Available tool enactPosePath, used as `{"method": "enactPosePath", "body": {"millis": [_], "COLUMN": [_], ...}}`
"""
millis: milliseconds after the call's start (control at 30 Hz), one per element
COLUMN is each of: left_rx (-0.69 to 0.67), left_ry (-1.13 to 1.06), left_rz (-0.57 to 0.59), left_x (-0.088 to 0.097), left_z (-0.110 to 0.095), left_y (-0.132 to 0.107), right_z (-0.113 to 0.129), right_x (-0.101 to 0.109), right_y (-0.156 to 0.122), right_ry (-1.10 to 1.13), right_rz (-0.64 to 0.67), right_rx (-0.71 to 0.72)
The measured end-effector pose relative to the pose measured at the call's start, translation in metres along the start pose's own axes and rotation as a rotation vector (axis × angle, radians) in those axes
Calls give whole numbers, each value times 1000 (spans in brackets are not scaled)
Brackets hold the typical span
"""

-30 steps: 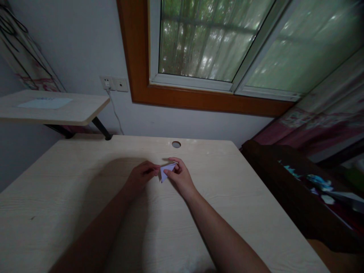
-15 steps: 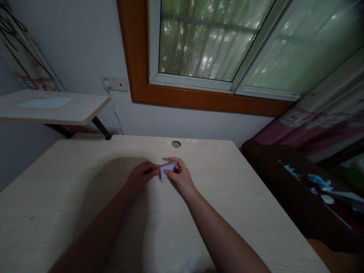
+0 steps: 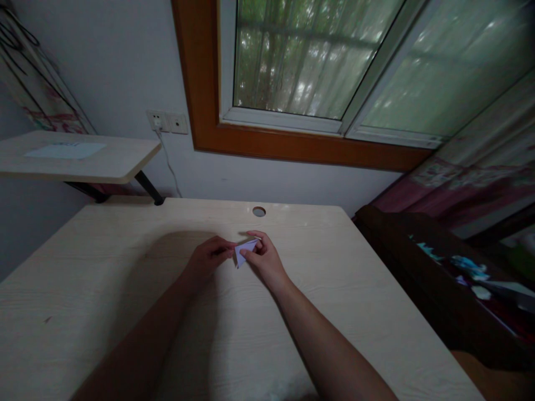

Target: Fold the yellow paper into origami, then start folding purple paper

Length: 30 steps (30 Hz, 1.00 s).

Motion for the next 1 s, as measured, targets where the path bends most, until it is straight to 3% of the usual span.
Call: {"method": "enactPosePath", "body": {"millis": [300, 1000], "left_rx": [47, -4], "left_ry": [-58, -37], "left_rz": [-8, 5], "left_x": [0, 0], "left_z": [2, 3], "left_y": [1, 1], "right_z": [4, -1], "right_x": [-5, -5], "right_y": [-1, -1], "right_ry": [-9, 2], "right_rz": [52, 57], "right_rx": [-42, -46]}}
Point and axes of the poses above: each hand's wrist, its own y-axis towards the middle knuckle, its own x-axis out of the back of the hand, z = x × y, the point moved 8 cm from there along y, towards the middle knuckle, and after that the axes turned 7 degrees about x, right-handed, at the moved point
